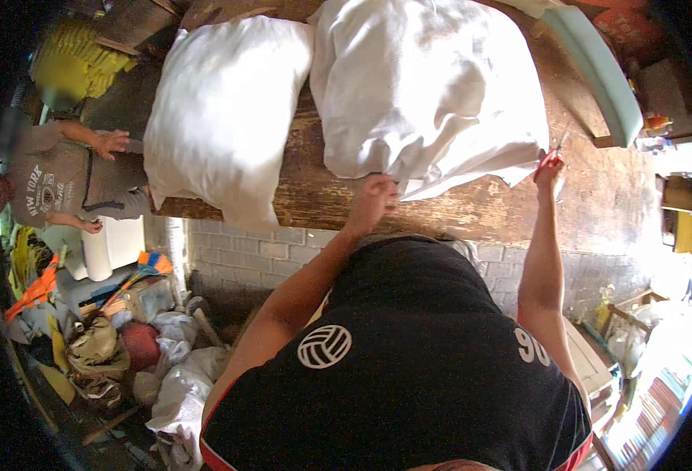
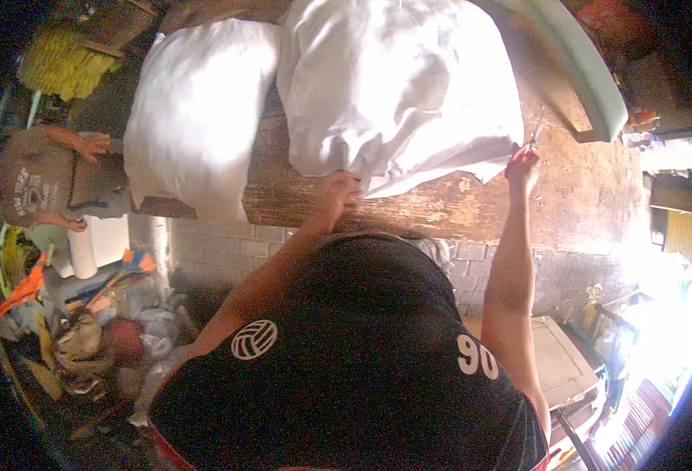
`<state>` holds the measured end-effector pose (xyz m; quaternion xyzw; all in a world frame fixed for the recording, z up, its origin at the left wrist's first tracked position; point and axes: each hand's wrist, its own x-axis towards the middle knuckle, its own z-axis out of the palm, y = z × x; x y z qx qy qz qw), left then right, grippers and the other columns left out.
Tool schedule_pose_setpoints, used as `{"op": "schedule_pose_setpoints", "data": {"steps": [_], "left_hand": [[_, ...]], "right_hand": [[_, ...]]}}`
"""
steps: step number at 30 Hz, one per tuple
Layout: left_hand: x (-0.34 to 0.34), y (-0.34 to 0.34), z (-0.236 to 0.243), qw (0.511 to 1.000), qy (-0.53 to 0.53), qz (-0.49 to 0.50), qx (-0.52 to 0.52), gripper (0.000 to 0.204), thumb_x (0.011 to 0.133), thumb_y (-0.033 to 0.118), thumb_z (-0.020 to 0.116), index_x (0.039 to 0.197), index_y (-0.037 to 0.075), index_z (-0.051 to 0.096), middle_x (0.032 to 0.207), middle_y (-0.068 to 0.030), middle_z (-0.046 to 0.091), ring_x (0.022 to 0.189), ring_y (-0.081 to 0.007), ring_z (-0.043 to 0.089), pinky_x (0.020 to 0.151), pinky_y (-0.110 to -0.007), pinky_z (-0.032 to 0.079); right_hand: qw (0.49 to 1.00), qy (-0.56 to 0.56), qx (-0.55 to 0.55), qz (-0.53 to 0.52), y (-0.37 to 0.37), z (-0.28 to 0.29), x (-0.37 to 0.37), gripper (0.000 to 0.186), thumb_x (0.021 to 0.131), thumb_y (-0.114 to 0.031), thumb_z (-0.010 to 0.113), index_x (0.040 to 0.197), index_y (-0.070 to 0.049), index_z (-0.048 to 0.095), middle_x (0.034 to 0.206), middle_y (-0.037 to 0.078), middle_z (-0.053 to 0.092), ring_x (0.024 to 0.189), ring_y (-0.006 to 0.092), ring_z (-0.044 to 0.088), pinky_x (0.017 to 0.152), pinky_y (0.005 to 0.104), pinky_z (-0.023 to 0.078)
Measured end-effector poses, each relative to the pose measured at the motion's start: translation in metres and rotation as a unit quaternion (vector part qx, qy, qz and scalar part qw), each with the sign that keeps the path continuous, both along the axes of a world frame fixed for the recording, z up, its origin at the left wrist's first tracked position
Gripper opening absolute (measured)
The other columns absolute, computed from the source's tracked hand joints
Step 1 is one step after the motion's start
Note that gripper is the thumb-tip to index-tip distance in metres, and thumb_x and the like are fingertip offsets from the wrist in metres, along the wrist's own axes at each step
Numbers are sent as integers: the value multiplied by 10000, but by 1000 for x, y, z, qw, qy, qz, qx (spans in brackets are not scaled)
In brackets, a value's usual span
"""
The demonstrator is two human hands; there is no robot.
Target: The person picks up a white fabric bundle from a sofa, carries it to a workbench, and uses red-handled scissors to cut the fabric. The person handles the bundle and scissors throughout the process.
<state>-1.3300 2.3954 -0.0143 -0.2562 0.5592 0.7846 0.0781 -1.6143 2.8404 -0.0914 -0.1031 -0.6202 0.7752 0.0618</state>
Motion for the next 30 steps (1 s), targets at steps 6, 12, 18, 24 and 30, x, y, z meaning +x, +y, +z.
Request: {"op": "schedule_pose_setpoints", "data": {"steps": [6, 12, 18, 24, 30], "left_hand": [[-23, -52, -44, 984, -122, 127, -34, 527, 901, 319, 617, 1283, 9, 428, 1194, -184, 549, 988, -277, 618, 781, -374, 566], [-80, -122, 14, 927, 106, 358, -42, 336, 965, 194, 514, 1273, 80, 441, 1154, -103, 547, 998, -226, 590, 770, -346, 526], [-71, -185, 49, 817, 90, 404, -401, 330, 905, 296, 626, 1058, 13, 555, 983, -131, 604, 939, -206, 586, 810, -330, 474], [38, -271, 14, 546, -164, 475, -670, 597, 823, 398, 703, 1207, -17, 513, 1181, -202, 550, 1102, -355, 511, 975, -431, 396], [71, -302, 6, 816, -141, 524, -197, 844, 774, 513, 705, 1351, -18, 393, 1346, -193, 448, 1186, -364, 466, 964, -508, 404]], "right_hand": [[853, -159, 497, 12, -111, 37, 27, 230, 876, -294, 590, 908, -68, 615, 788, 46, 617, 706, 159, 561, 629, 328, 465], [861, -115, 476, 141, -149, 86, 80, 252, 833, -256, 643, 876, -20, 566, 727, 70, 584, 667, 150, 541, 592, 329, 439], [788, 120, 510, 324, -170, 114, 180, 292, 797, -233, 705, 901, 2, 566, 716, 106, 569, 644, 213, 530, 596, 378, 435], [922, -46, 358, 142, -167, 100, 177, 299, 851, -318, 697, 870, -61, 547, 723, 41, 594, 650, 146, 561, 606, 309, 476], [880, -5, 470, 74, -148, 42, 103, 311, 950, -321, 509, 1056, -32, 547, 907, 101, 628, 770, 206, 608, 689, 347, 477]]}}
